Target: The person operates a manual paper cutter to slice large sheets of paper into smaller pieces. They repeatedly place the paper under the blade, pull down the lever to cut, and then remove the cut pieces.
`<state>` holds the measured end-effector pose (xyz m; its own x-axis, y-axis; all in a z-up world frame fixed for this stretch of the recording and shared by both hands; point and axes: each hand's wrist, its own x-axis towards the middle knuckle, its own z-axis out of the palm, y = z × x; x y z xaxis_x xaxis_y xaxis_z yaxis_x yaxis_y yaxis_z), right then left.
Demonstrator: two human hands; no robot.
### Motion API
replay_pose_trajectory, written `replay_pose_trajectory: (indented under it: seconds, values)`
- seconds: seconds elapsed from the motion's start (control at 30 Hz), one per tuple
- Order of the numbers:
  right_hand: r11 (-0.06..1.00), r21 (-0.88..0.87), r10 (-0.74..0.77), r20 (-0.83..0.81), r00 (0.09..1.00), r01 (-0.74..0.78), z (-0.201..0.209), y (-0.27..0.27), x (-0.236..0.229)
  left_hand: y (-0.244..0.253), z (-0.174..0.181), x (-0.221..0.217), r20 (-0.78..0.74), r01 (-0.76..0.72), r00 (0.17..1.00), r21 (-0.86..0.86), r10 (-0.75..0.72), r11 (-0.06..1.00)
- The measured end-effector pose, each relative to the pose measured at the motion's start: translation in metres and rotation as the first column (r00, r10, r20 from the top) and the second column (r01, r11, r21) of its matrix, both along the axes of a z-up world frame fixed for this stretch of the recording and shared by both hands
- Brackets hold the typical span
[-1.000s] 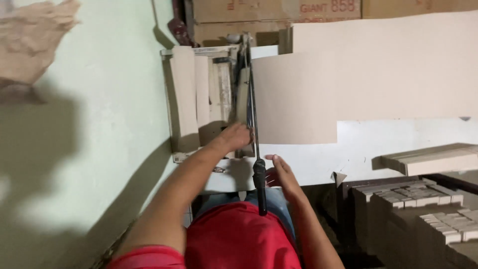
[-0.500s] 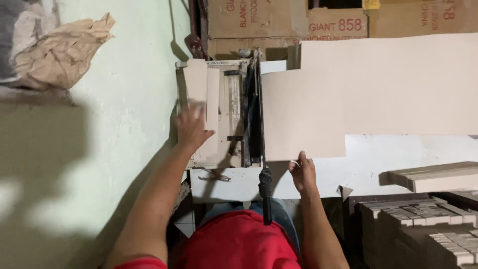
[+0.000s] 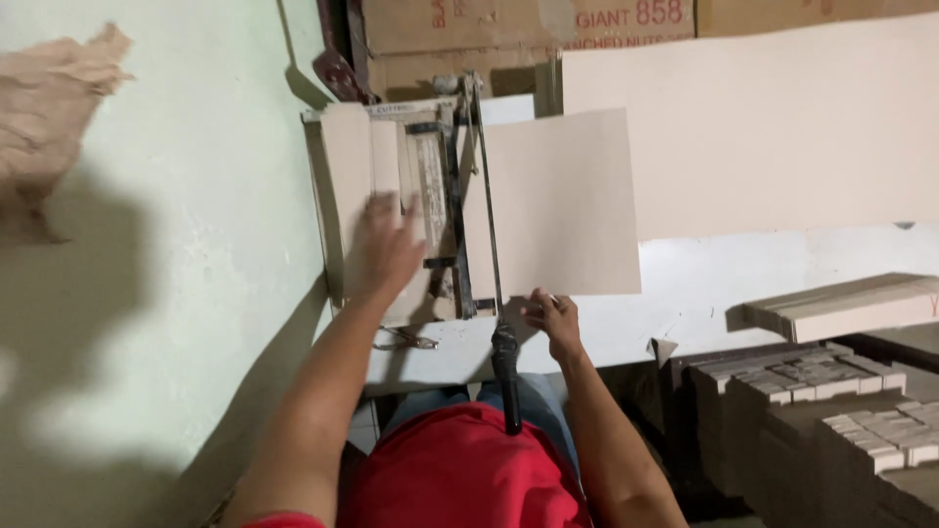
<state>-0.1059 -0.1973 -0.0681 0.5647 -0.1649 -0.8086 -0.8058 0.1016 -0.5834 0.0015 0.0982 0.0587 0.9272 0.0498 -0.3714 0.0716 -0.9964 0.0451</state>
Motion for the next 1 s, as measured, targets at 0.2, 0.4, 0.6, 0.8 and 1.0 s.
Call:
replay_pose_trajectory:
  seconds: [0.2,0.4,0.6,0.8,1.0]
  values:
    - [0.999,-0.029,0.021,-0.024,0.999,-0.022,0.029,0.008,0.019,-0.069,-0.098,0.001,-0.289,-0.059,0.956,-0.325,-0.040,0.944]
    - [0.710,-0.199,0.630,-0.247,0.736,-0.675,0.047,0.001,0.022,-0.091,-0.121,0.004,-0.414,0.012,0.910,-0.021,-0.020,1.000]
    - [0.323,-0.267,0.884,-0.257,0.390,-0.908,0.218,0.072,0.002,-0.093,-0.131,0.005,-0.429,-0.004,0.903,-0.014,-0.002,1.000]
    - [0.332,-0.542,0.846,-0.192,0.498,-0.772,0.063,0.064,-0.069,-0.090,-0.126,0.007,-0.428,-0.073,0.904,-0.186,-0.014,0.980]
    - [0.375,-0.516,0.842,-0.157,0.516,-0.770,0.077,0.057,-0.064,-0.088,-0.117,0.004,-0.390,-0.077,0.921,-0.172,0.004,0.982]
